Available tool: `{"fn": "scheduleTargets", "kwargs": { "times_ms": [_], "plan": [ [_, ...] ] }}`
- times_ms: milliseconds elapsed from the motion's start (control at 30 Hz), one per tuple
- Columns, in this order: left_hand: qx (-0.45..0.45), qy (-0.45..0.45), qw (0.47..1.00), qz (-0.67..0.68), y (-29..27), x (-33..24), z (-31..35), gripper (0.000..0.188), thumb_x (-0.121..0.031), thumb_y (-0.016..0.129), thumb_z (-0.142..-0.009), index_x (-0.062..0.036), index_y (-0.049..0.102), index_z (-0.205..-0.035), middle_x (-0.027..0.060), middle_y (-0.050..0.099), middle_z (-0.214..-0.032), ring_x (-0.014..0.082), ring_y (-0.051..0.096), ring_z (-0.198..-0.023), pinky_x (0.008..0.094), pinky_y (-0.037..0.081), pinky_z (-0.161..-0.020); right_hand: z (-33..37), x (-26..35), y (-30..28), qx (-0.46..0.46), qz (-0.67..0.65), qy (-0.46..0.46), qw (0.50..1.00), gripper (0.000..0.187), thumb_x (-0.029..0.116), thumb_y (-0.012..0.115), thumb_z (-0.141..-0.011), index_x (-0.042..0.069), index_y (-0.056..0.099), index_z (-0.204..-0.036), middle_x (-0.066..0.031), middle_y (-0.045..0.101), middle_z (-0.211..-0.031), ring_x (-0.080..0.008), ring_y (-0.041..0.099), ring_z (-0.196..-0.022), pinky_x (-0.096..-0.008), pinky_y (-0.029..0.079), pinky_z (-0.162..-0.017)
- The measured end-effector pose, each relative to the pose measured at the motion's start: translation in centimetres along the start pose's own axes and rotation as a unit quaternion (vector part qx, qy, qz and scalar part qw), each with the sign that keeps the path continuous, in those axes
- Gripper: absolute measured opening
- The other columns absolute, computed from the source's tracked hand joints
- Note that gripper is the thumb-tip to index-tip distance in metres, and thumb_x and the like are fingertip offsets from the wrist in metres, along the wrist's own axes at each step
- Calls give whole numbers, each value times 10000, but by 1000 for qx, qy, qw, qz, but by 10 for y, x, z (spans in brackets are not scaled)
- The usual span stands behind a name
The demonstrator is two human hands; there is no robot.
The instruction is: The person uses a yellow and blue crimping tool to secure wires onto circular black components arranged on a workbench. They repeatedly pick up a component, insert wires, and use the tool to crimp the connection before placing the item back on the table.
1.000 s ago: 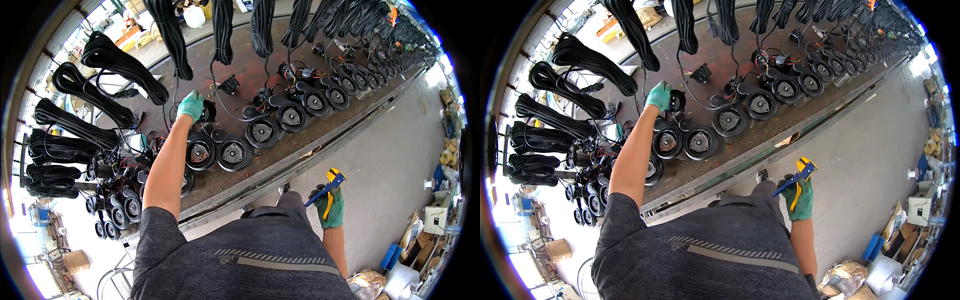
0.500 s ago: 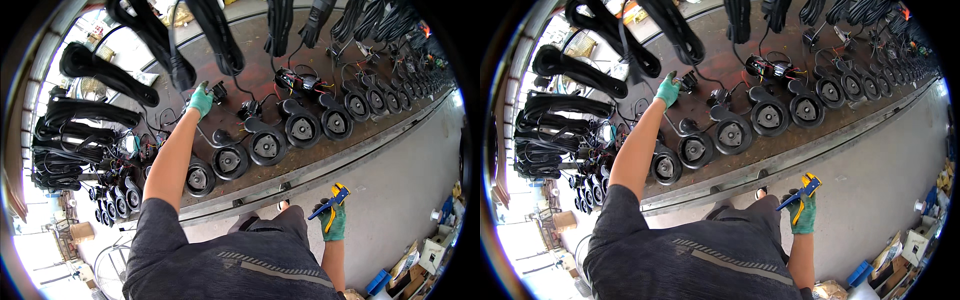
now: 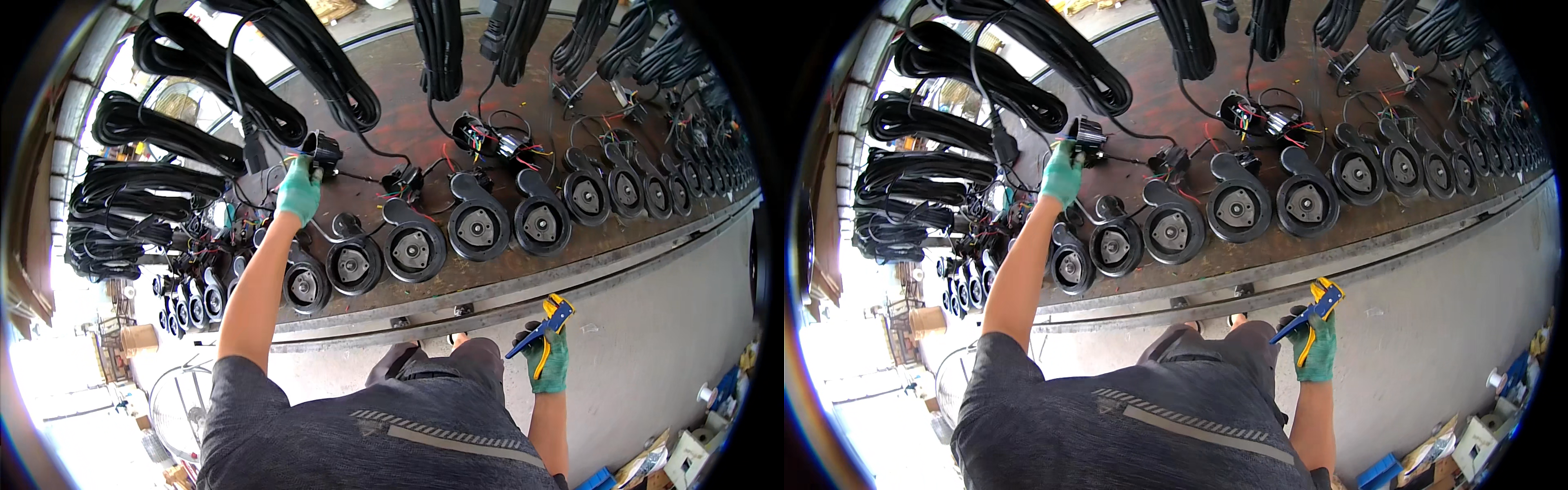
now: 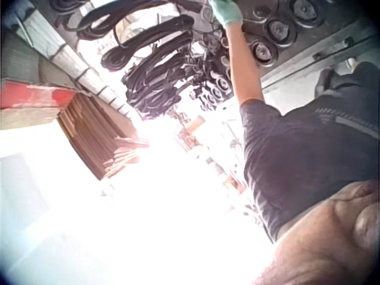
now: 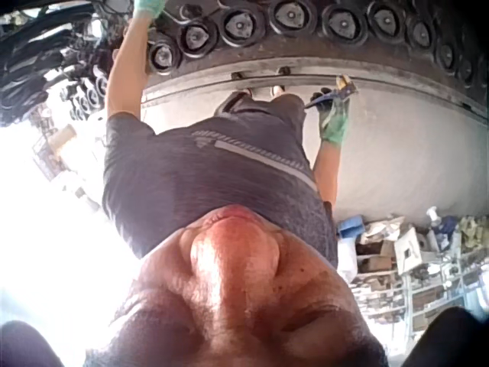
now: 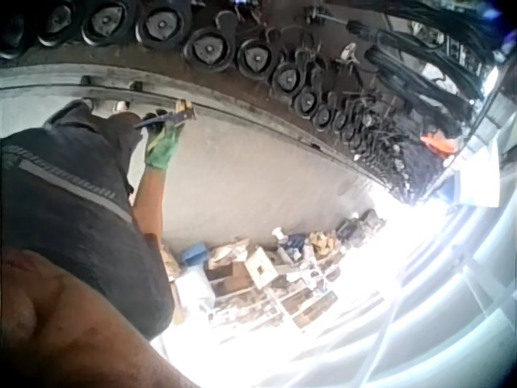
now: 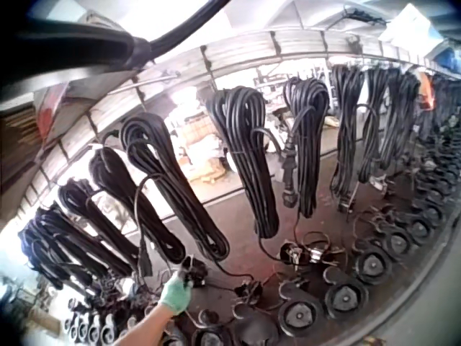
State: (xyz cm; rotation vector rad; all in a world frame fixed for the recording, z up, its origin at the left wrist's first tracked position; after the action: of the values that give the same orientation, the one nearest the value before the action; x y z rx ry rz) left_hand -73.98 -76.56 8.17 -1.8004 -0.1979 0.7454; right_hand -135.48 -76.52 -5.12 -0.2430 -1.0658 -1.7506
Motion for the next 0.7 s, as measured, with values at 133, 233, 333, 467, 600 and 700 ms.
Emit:
{"fn": "scheduleTargets", "kwargs": {
  "times_ms": [133,233,333,467,600,700],
  "plan": [
    [-106,113,988,-3,-78,-44,78,318,-112,634,-995,-24,544,-1287,240,639,-1170,477,645,-1026,493,543,-856,-2,2,32,53,-1,10,999,533,240,720,-937,154,490,-1410,-161,686,-1091,-348,720,-907,-534,614,-805],
    [-105,166,980,-17,-106,-65,125,342,-60,657,-947,-8,548,-1268,241,610,-1160,475,634,-1000,498,551,-829,0,-1,60,78,-8,9,997,510,199,724,-925,121,506,-1379,-159,691,-1082,-331,721,-932,-517,616,-821],
    [-45,233,971,-28,-114,-74,166,291,-72,695,-882,4,604,-1147,223,613,-1147,471,620,-1058,520,538,-919,6,-7,86,102,-3,10,995,524,186,743,-908,102,505,-1367,-157,698,-1083,-325,728,-947,-498,623,-839],
    [36,340,939,-23,-103,-86,193,285,-95,729,-757,-22,656,-1023,175,633,-1033,423,615,-1020,529,531,-931,25,-17,126,148,16,-3,989,522,180,747,-914,91,507,-1369,-149,700,-1091,-320,731,-956,-492,626,-846],
    [30,301,953,12,-81,-81,204,394,-180,787,-691,-6,660,-1021,184,636,-1009,423,612,-1014,491,529,-974,35,-43,146,171,27,8,985,538,214,738,-919,92,505,-1388,-161,694,-1121,-335,719,-974,-517,608,-860],
    [-54,187,972,133,-63,-59,207,475,-139,850,-752,-22,546,-1099,143,596,-919,327,597,-860,432,527,-810,56,-48,167,181,37,6,983,562,229,750,-913,87,502,-1398,-162,694,-1125,-334,719,-976,-518,608,-864]
  ]
}}
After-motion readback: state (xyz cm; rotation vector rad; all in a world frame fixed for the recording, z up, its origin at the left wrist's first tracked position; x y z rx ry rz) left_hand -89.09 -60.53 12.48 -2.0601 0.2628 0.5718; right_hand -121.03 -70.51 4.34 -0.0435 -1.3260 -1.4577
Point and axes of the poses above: each hand's wrist, its own z-axis away from the middle knuckle, its own y-axis out of the palm, x = y × z, the point moved 7 cm from there along -z, towards the middle knuckle
